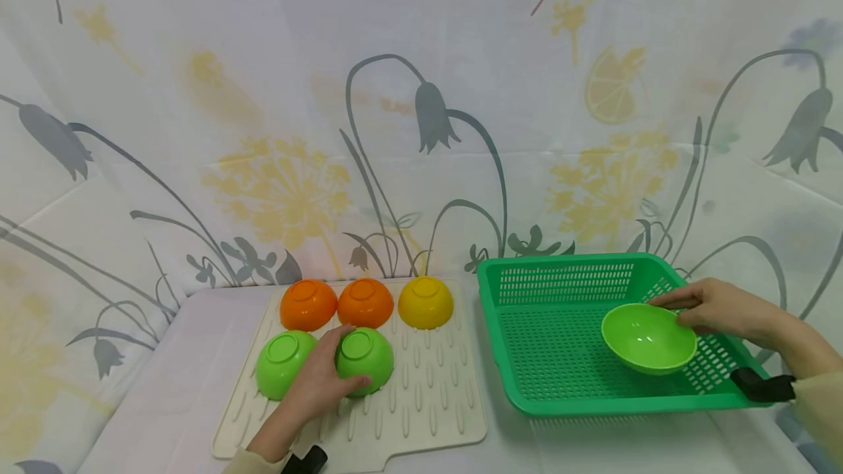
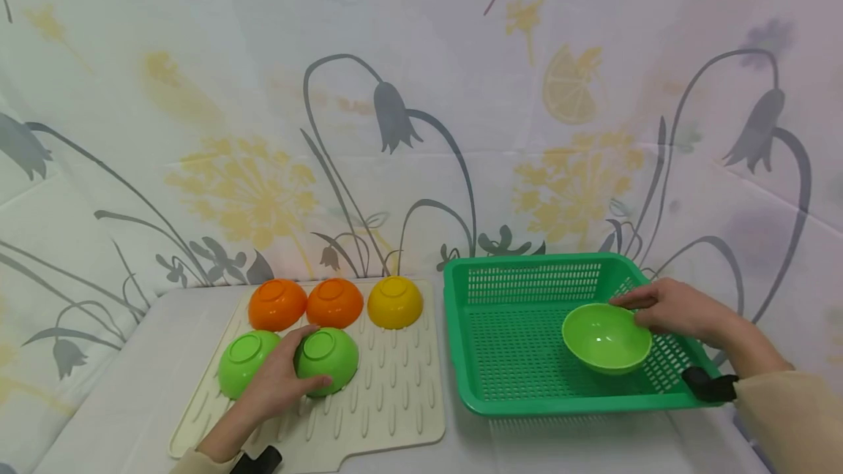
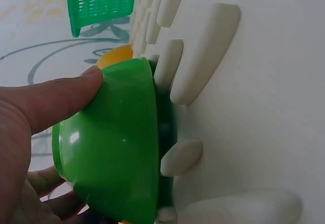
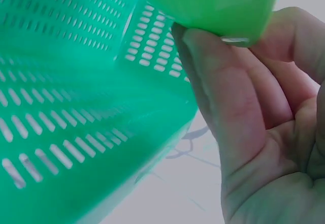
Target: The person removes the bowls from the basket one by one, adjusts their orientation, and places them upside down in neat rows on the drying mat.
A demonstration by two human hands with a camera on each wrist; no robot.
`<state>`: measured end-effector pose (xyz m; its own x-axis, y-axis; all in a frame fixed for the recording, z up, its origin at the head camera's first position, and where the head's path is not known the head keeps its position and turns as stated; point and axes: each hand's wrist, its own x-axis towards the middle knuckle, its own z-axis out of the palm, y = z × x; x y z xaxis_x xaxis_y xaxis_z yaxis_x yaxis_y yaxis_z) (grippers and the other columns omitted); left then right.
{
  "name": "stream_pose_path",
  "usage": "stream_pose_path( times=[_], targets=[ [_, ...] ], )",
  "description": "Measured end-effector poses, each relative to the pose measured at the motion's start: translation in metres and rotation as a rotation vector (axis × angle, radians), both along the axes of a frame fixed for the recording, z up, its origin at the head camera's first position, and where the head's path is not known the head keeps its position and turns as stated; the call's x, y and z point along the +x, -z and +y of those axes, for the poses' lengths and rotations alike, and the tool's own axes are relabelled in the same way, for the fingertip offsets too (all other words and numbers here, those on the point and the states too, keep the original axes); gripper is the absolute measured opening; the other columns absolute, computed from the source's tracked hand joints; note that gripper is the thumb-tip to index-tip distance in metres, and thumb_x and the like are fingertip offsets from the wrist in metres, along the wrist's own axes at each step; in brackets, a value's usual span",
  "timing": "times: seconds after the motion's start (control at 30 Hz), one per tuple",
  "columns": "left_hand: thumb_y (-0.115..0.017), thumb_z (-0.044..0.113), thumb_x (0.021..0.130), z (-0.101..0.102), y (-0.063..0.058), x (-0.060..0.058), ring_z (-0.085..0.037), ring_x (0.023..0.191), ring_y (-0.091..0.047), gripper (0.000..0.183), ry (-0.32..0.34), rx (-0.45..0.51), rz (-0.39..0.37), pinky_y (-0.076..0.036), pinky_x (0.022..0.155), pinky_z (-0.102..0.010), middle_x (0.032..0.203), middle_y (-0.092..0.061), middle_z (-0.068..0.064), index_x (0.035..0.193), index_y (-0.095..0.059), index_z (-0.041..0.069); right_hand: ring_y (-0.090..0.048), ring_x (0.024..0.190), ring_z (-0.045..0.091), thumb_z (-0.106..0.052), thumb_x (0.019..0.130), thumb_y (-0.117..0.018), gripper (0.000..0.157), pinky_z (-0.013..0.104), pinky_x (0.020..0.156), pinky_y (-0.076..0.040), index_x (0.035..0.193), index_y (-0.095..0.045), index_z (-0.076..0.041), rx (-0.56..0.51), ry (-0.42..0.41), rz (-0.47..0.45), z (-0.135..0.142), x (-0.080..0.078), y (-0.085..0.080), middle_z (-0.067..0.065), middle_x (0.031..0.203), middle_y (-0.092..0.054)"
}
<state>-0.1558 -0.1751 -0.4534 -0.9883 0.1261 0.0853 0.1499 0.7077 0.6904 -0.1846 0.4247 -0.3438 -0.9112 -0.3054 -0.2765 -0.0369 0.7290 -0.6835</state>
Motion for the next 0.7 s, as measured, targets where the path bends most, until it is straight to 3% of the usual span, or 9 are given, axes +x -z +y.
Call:
stream_pose_path(
  times=[0.17,0.27,0.4,0.7],
  targets=[
    [-0.091,0.027,0.071,0.0,0.0,0.0,-0.037,0.127,-0.049,0.087,0.002,0.003,-0.005,-0.041,0.105,-0.056,0.142,-0.05,-0.017,0.142,-0.047,0.006,-0.045,0.058,0.012,-0.009,0.095,-0.061,0.044,0.033,0.055,-0.047,0.136,-0.056,0.007,-0.037,-0.02,0.055,-0.012,0.003,-0.007,0.033,0.129,-0.056],
    [-0.091,0.028,0.071,0.0,-0.001,0.0,-0.037,0.127,-0.049,0.087,0.005,-0.003,-0.007,-0.041,0.105,-0.056,0.142,-0.05,-0.017,0.143,-0.047,0.005,-0.059,0.075,0.01,-0.012,0.097,-0.061,0.043,0.033,0.063,-0.054,0.136,-0.057,0.006,-0.032,-0.02,0.087,-0.022,0.006,-0.012,0.028,0.128,-0.058],
    [-0.09,0.028,0.072,-0.001,-0.001,0.0,-0.037,0.127,-0.05,0.086,0.009,-0.012,-0.007,-0.041,0.105,-0.056,0.141,-0.051,-0.017,0.143,-0.047,0.005,-0.065,0.093,0.014,-0.015,0.098,-0.061,0.042,0.037,0.073,-0.058,0.136,-0.058,0.002,-0.031,-0.001,0.109,-0.036,0.011,-0.018,0.024,0.13,-0.059],
    [-0.09,0.027,0.072,0.0,-0.003,0.001,-0.038,0.128,-0.049,0.086,0.0,-0.009,-0.024,-0.04,0.105,-0.057,0.142,-0.05,-0.018,0.143,-0.046,0.005,-0.065,0.095,0.018,-0.018,0.1,-0.059,0.042,0.035,0.073,-0.057,0.138,-0.057,-0.001,-0.081,0.049,0.134,-0.066,0.017,-0.027,0.016,0.124,-0.065]
  ],
)
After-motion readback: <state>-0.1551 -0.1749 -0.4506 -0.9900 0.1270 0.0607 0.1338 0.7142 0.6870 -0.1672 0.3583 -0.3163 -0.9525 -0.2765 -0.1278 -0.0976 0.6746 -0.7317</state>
